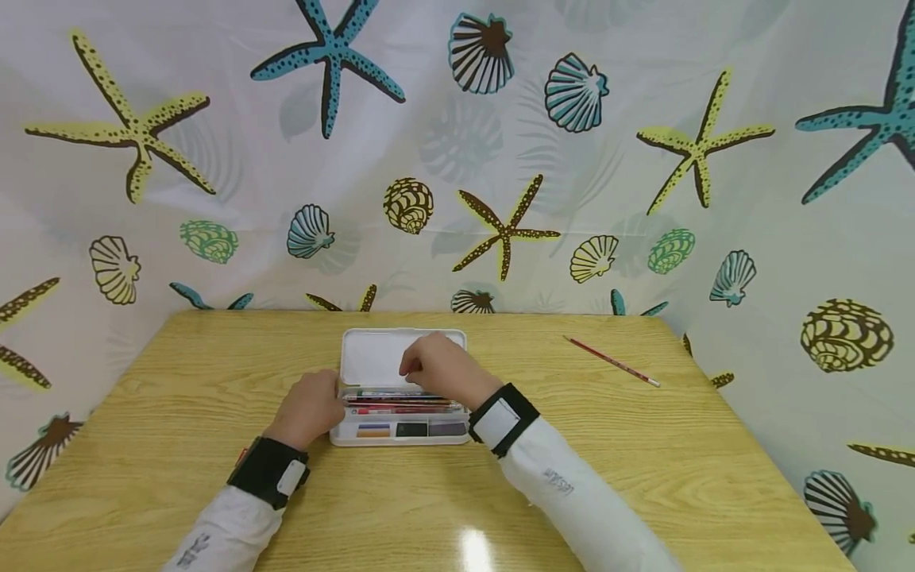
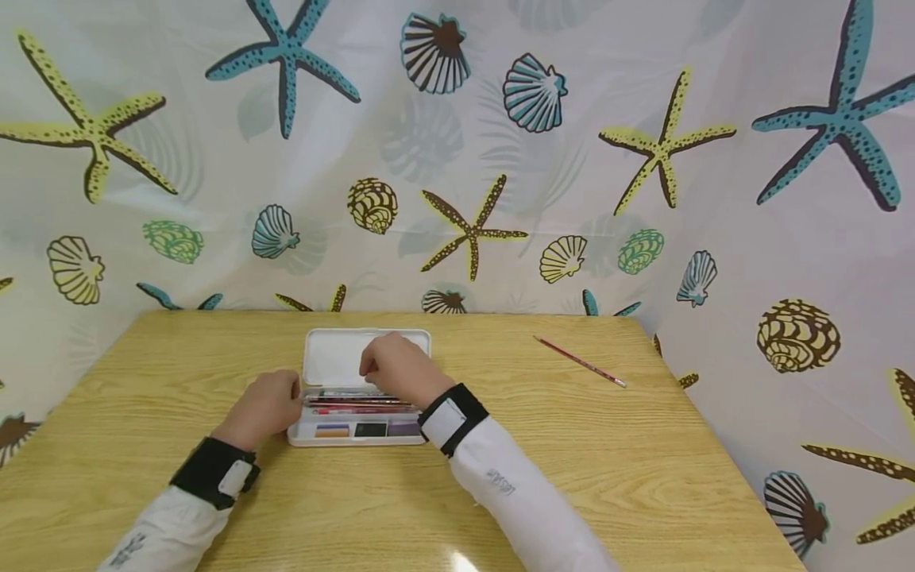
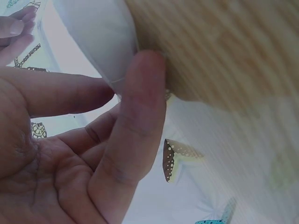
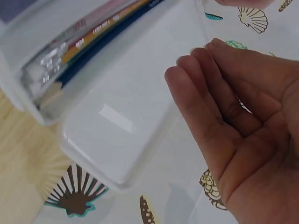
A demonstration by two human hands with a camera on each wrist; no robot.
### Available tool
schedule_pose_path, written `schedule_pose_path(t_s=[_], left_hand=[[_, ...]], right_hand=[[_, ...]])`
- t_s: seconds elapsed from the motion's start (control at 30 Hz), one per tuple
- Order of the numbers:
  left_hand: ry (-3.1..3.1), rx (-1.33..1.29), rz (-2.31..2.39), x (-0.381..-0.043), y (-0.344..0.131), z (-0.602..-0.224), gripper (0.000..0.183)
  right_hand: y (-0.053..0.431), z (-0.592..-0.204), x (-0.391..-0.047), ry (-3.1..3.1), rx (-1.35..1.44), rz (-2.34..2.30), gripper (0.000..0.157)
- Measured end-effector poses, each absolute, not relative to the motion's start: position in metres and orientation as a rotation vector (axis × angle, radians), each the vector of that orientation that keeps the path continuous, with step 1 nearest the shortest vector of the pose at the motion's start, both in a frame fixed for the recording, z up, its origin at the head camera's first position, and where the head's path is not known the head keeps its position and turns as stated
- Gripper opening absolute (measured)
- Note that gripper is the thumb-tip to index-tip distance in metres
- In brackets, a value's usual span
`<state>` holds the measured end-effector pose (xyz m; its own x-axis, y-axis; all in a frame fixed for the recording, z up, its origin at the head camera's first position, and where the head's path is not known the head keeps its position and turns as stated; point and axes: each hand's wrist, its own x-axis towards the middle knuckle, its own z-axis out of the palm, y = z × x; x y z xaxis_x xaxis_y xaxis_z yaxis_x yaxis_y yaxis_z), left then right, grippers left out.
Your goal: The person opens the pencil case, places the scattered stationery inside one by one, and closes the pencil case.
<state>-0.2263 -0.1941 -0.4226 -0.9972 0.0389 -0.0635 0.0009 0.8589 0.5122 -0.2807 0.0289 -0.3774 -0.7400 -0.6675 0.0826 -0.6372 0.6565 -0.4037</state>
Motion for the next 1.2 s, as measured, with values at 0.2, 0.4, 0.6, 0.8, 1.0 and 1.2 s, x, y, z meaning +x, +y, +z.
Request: schedule_pose_path(t_s=[0.2, 0.4, 0.6, 0.8, 1.0, 1.2], left_hand=[[2.954, 0.019, 0.824, -0.225, -0.193, -0.421, 0.003], [2.963, 0.038, 0.832, -0.224, -0.194, -0.422, 0.003], [2.955, 0.025, 0.833, -0.225, -0.194, -0.425, 0.004], [2.966, 0.034, 0.829, -0.225, -0.194, -0.425, 0.005], [2.969, 0.050, 0.831, -0.225, -0.194, -0.423, 0.005], [2.970, 0.050, 0.834, -0.225, -0.195, -0.424, 0.005]], right_hand=[[0.045, -0.368, -0.283, 2.792, -1.076, -0.690, 0.009], [0.062, -0.359, -0.286, 2.806, -1.024, -0.745, 0.011], [0.080, -0.353, -0.291, 2.864, -0.986, -0.735, 0.012], [0.097, -0.345, -0.293, 2.895, -0.979, -0.769, 0.011], [0.116, -0.337, -0.296, 2.944, -0.921, -0.778, 0.010], [0.143, -0.330, -0.298, 2.993, -0.848, -0.826, 0.009]])
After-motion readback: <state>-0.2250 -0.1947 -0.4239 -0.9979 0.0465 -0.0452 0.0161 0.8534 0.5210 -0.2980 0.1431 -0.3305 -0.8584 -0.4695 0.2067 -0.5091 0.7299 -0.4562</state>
